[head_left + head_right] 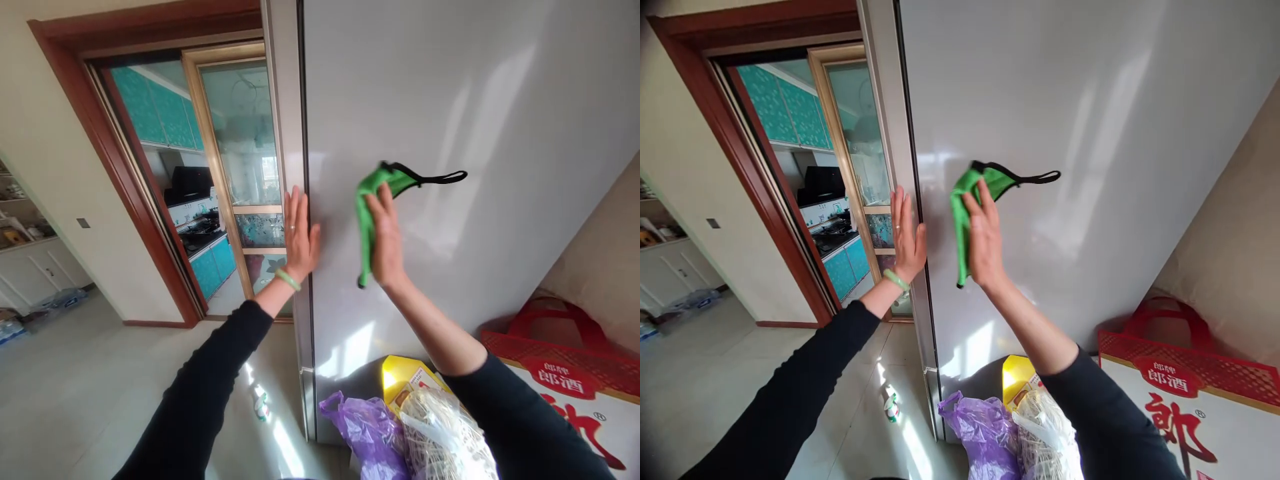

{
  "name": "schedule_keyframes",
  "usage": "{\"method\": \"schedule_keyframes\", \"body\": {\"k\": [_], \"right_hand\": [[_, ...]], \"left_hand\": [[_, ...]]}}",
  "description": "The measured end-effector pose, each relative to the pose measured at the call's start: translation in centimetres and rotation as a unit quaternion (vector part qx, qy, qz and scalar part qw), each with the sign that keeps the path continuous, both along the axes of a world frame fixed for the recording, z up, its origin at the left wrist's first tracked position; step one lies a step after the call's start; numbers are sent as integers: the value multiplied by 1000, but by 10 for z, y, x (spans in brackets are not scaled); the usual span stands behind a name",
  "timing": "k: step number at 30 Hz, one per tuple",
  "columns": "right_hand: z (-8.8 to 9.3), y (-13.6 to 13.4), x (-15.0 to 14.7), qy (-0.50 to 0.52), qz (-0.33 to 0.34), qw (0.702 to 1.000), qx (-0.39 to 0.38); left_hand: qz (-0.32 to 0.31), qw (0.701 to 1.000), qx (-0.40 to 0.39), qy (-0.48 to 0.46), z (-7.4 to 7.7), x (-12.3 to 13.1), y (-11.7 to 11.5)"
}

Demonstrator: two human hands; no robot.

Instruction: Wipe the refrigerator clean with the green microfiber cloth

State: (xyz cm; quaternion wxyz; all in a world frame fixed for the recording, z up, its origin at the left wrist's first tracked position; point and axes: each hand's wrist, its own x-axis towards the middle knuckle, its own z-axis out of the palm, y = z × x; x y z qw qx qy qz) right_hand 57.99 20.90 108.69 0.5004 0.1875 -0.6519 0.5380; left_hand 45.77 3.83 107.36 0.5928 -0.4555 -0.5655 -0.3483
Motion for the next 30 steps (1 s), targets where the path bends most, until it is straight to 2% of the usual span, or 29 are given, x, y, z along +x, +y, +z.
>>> {"method": "schedule_keyframes", "body": {"k": [2,4,6,8,9,13,15,16,17,18,19,20,22,24,25,26,27,28,30], "right_hand": [[16,-10,-32,-8,-99,978,181],[26,-16,-63,-27,-195,923,331],[40,-18,-85,-19,-264,874,407],[69,-22,-98,15,-302,856,419],[91,-26,-102,31,-316,853,415],[204,-42,-110,75,-345,857,375],[252,-48,-115,88,-367,862,337],[266,-50,-117,92,-382,862,320],[273,-52,-119,98,-397,858,311],[271,-53,-120,103,-411,851,310],[262,-54,-120,107,-424,842,315],[246,-55,-119,107,-434,833,325],[202,-55,-115,90,-442,823,345],[160,-55,-110,63,-437,822,360],[146,-55,-109,55,-432,822,366],[139,-55,-108,49,-430,823,369],[139,-55,-108,47,-429,824,368],[146,-55,-109,47,-429,825,364],[177,-57,-113,57,-432,829,350]], "left_hand": [[0,1000,4,-1,22,-36,9],[-6,1000,14,-10,34,-54,14],[-10,1000,16,-21,38,-60,17],[-4,999,7,-31,37,-58,17],[-1,999,3,-35,36,-57,17],[6,1000,5,-25,33,-57,20],[5,1000,8,-7,33,-59,22],[1,1000,9,-1,33,-60,23],[-6,1000,8,1,33,-61,23],[-15,1000,6,-3,33,-61,24],[-24,1000,3,-9,32,-61,24],[-32,999,0,-15,32,-60,24],[-40,999,-2,-18,31,-59,23],[-46,999,2,-18,31,-58,23],[-51,998,3,-20,31,-58,23],[-55,998,1,-24,32,-57,23],[-57,998,-1,-29,32,-57,24],[-55,998,-2,-33,32,-57,24],[-46,999,3,-28,33,-57,25]]}}
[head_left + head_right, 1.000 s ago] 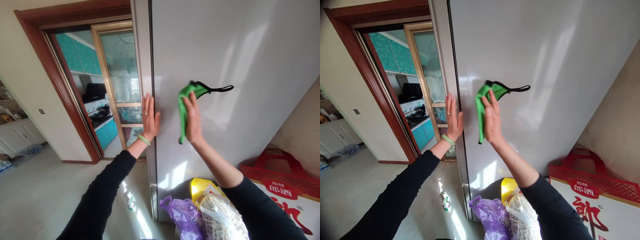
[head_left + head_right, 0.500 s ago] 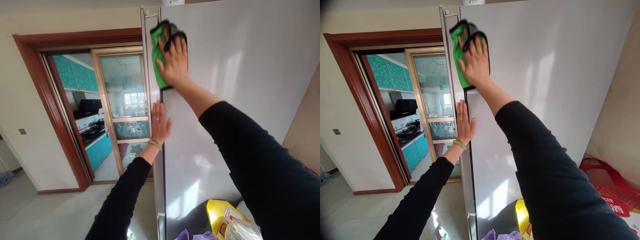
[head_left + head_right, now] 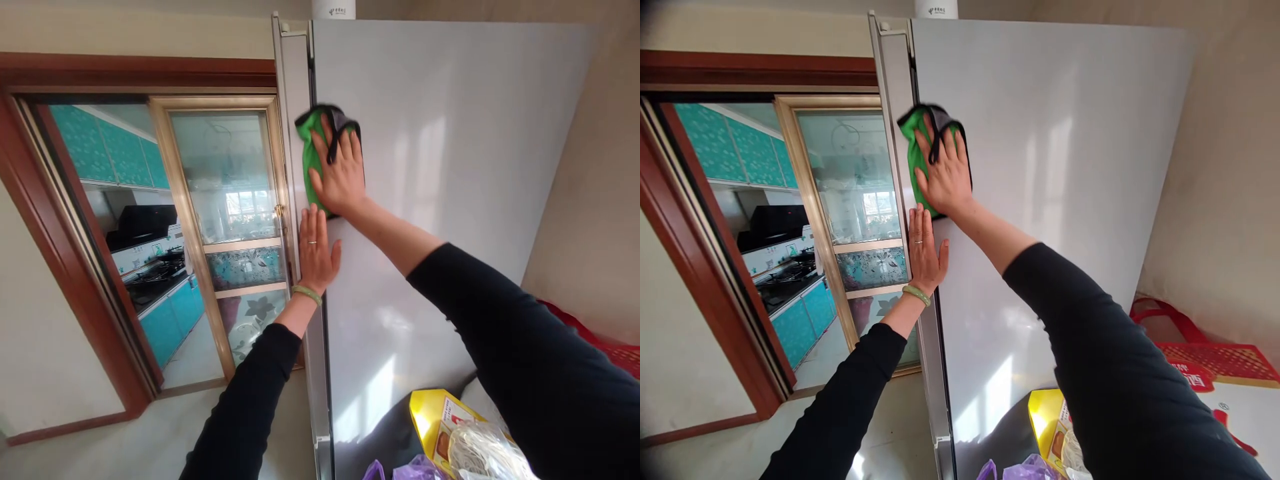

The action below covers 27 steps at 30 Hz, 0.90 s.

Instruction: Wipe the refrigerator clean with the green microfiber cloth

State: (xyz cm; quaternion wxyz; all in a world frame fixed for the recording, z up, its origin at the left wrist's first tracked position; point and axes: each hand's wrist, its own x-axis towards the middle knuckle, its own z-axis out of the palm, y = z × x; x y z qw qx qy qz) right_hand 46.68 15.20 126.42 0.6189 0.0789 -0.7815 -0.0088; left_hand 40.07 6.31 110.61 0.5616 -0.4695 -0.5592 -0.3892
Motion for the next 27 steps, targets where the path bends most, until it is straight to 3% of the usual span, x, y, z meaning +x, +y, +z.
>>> {"method": "schedule_keyframes", "body": {"k": [5,9,13,21,25,27], "right_hand": [[92,-8,-9,54,25,998,-20],[119,5,-2,14,-53,998,11],[118,63,16,46,-58,997,-6],[98,227,61,127,-83,981,-120],[83,322,83,168,-126,946,-248],[72,363,92,179,-110,925,-315]], "left_hand": [[6,1000,-7,7,2,-1,0],[23,999,-12,-28,3,0,-3],[78,997,-15,-20,4,1,-6],[139,990,2,-5,4,0,-9],[142,990,9,-16,5,2,-8],[145,989,6,-16,5,3,-7]]}}
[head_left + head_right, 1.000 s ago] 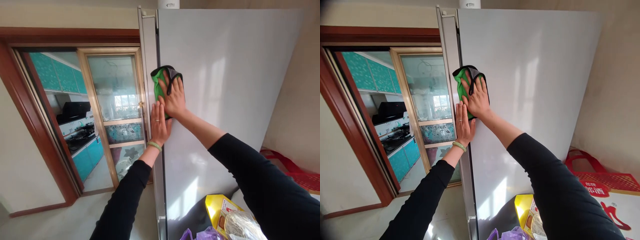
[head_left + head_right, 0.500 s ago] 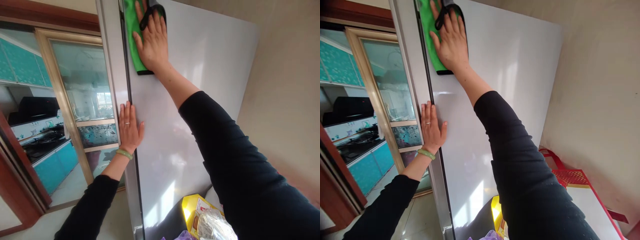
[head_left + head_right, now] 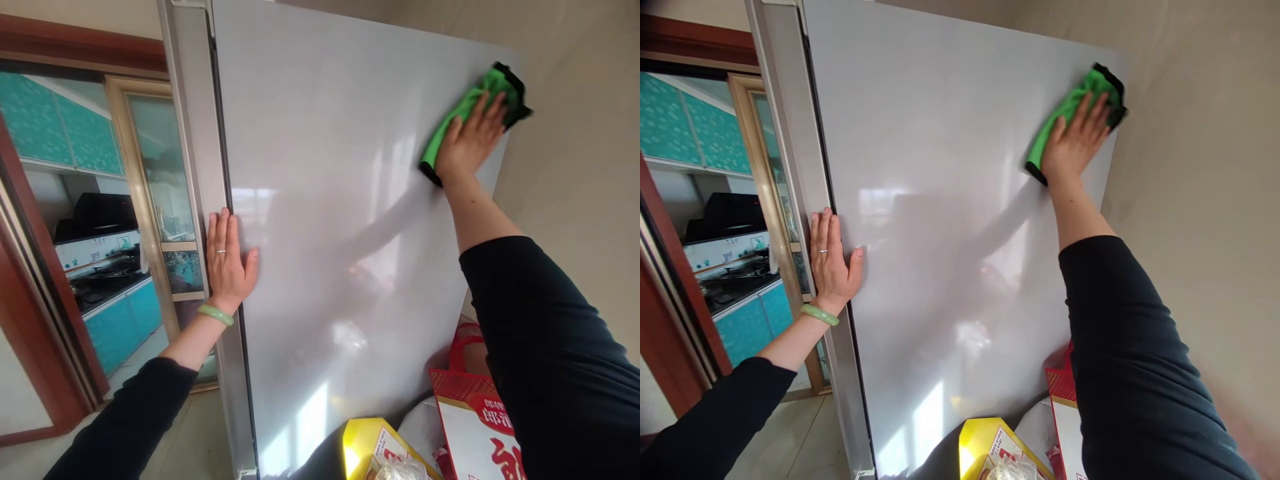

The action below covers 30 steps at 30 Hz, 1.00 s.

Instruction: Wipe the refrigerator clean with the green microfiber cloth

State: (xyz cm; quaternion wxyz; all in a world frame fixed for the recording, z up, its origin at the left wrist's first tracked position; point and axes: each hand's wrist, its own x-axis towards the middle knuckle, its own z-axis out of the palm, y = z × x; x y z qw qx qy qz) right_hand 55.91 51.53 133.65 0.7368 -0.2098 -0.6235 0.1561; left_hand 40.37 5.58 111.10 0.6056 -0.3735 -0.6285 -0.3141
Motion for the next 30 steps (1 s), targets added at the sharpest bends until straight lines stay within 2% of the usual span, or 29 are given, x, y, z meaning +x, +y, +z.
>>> {"method": "schedule_keyframes", "body": {"k": [2,3,4,6,8,12,17,19,21,24,27,30], "right_hand": [[-10,25,6,48,36,998,-35],[-14,28,7,74,49,995,-47],[-17,26,6,97,55,992,-58],[-16,4,-1,124,55,988,-70],[-8,-36,-15,112,50,992,-30],[14,-142,-47,17,69,988,138],[25,-276,-79,-85,94,953,274],[25,-320,-89,-129,69,931,334],[28,-349,-95,-164,36,904,393],[39,-363,-95,-202,33,868,453],[54,-344,-82,-254,35,847,466],[65,-303,-64,-255,7,882,396]], "left_hand": [[2,1000,-2,-1,0,1,1],[3,1000,-2,-1,-1,1,2],[4,1000,-2,1,-1,1,2],[6,1000,-1,15,-3,1,4],[8,999,-1,33,-4,0,5],[-9,1000,1,29,-5,-1,8],[-17,1000,-3,26,-4,0,10],[0,1000,-7,18,-4,1,11],[23,1000,-12,16,-4,1,10],[43,999,-14,20,-4,1,9],[46,998,-6,34,-5,-1,7],[50,998,-6,49,-5,-3,4]]}}
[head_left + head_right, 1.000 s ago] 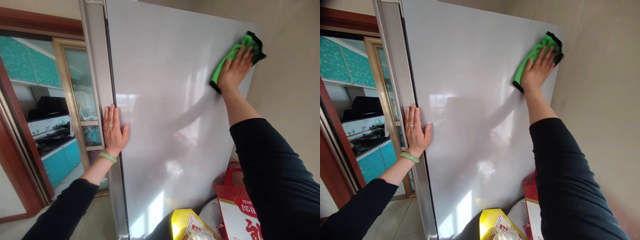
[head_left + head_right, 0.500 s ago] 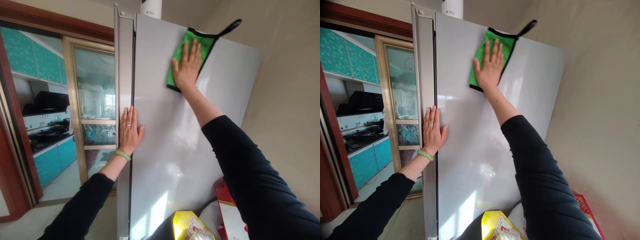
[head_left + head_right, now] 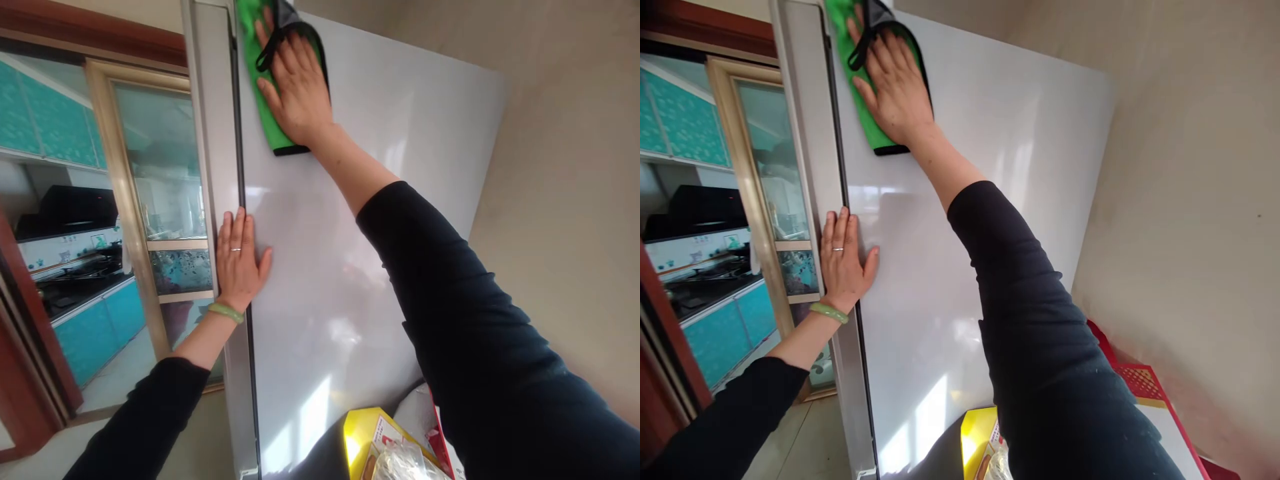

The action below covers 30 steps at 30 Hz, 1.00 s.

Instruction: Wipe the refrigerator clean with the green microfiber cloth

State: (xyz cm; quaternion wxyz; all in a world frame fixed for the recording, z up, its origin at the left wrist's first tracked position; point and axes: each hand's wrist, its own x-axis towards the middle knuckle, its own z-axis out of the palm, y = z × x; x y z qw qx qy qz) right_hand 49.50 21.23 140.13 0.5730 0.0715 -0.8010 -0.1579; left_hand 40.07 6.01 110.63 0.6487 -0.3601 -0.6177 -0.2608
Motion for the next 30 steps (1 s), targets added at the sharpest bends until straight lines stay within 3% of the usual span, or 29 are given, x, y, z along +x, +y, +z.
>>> {"method": "schedule_keyframes", "body": {"k": [9,16,19,22,25,30], "right_hand": [[5,173,49,117,-46,981,-145],[11,285,83,156,-98,950,-253],[5,327,94,167,-111,925,-324],[-13,357,102,166,-105,901,-386],[-43,372,106,165,-90,892,-411],[-89,360,107,156,-100,861,-473]], "left_hand": [[8,1000,-8,22,3,-2,-8],[41,999,-17,28,5,7,-10],[54,998,-16,20,6,12,-10],[62,998,-16,21,6,13,-9],[63,998,-13,26,6,13,-9],[42,999,-7,10,5,12,-7]]}}
